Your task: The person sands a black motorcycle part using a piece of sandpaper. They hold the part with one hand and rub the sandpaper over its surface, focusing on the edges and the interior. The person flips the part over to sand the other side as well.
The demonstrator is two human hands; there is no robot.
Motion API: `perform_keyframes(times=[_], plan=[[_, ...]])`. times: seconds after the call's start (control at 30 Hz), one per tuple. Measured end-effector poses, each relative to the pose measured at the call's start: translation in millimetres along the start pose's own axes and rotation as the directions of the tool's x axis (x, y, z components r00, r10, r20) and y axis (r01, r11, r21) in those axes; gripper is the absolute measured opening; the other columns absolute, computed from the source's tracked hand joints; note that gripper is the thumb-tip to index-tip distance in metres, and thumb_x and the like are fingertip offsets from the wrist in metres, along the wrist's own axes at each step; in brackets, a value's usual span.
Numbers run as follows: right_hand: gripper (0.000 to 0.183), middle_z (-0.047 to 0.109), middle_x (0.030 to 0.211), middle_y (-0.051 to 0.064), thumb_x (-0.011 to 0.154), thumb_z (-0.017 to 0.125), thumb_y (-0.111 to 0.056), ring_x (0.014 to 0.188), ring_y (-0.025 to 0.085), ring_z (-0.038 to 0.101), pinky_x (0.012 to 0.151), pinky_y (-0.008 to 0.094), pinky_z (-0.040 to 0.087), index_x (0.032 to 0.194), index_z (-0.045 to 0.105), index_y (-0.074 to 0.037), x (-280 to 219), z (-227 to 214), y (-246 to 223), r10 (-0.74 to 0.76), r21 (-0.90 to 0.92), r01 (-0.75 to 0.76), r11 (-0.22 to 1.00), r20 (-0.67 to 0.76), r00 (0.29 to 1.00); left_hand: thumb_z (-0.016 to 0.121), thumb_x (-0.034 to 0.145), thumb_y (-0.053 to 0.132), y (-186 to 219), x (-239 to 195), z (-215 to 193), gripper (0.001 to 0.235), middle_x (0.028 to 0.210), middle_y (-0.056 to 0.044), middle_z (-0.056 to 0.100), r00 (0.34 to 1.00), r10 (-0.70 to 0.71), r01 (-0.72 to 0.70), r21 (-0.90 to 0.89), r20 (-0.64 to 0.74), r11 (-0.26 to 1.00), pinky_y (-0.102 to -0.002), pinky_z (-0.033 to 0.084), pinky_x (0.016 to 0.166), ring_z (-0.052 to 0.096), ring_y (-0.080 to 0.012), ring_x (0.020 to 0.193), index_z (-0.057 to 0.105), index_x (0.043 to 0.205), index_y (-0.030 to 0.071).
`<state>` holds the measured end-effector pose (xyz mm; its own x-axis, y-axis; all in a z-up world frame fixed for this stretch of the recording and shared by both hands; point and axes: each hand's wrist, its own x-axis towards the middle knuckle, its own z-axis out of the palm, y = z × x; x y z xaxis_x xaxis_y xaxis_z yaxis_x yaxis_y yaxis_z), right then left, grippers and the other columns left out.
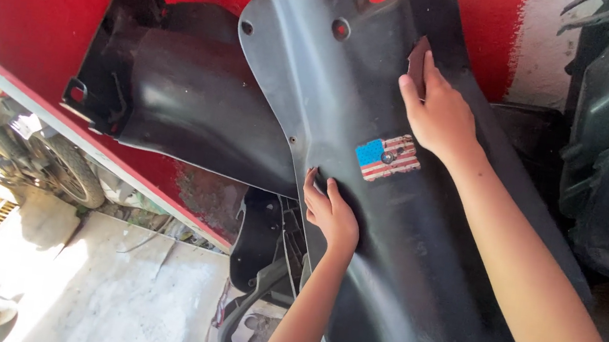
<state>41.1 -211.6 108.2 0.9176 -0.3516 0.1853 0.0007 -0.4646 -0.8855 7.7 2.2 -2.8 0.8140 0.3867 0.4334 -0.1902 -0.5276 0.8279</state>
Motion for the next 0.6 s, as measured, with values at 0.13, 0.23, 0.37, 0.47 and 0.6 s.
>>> perform_keyframes(times=[0.13,0.23,0.37,0.47,0.6], plan=[[0.077,0.038,0.159,0.023,0.103,0.034,-0.058,0.130,0.049,0.049,0.109,0.055,0.038,0.163,0.025,-0.009,31,12,61,-0.207,-0.178,0.203,0.963,0.000,0.978,0.046,0.103,0.029,-4,4,1,0.046,0.155,-0.005,0.048,1.000,-0.005,0.005,0.010,0.005,1.000,-0.047,0.016,0.118,0.038,-0.0218,0.147,0.044,0.146,0.013],[0.071,0.035,0.167,0.027,0.110,0.028,-0.056,0.134,0.053,0.049,0.117,0.053,0.037,0.169,0.031,-0.016,36,-4,87,-0.214,-0.287,0.234,0.929,0.097,0.972,0.047,0.102,0.028,-8,4,2,0.047,0.154,-0.006,0.049,1.000,-0.015,0.015,0.015,0.004,1.000,-0.047,0.014,0.119,0.039,-0.0235,0.146,0.045,0.146,0.013],[0.108,0.035,0.156,0.024,0.082,0.065,-0.067,0.136,0.051,0.038,0.110,0.051,0.031,0.161,0.017,-0.010,18,-38,67,-0.300,-0.133,0.350,0.927,0.299,0.906,0.047,0.101,0.030,-12,5,5,0.048,0.154,-0.008,0.050,1.000,-0.013,0.013,0.006,0.002,1.000,-0.046,0.014,0.120,0.039,-0.0257,0.146,0.045,0.147,0.013],[0.099,0.057,0.142,0.025,0.085,0.066,-0.065,0.128,0.047,0.055,0.108,0.050,0.042,0.163,0.030,-0.016,17,-33,66,-0.237,-0.119,0.266,0.957,0.212,0.948,0.046,0.101,0.031,-17,7,5,0.049,0.154,-0.008,0.049,1.000,-0.014,0.014,0.009,-0.004,1.000,-0.046,0.013,0.119,0.039,-0.0256,0.146,0.045,0.147,0.013],[0.079,0.073,0.122,0.025,0.103,0.062,-0.063,0.114,0.045,0.069,0.101,0.051,0.051,0.160,0.045,-0.010,30,-7,79,-0.156,0.093,0.180,0.979,-0.223,0.962,0.046,0.101,0.032,-17,7,5,0.050,0.154,-0.007,0.049,1.000,-0.012,0.012,0.007,-0.005,1.000,-0.046,0.013,0.119,0.040,-0.0249,0.146,0.045,0.148,0.014]])
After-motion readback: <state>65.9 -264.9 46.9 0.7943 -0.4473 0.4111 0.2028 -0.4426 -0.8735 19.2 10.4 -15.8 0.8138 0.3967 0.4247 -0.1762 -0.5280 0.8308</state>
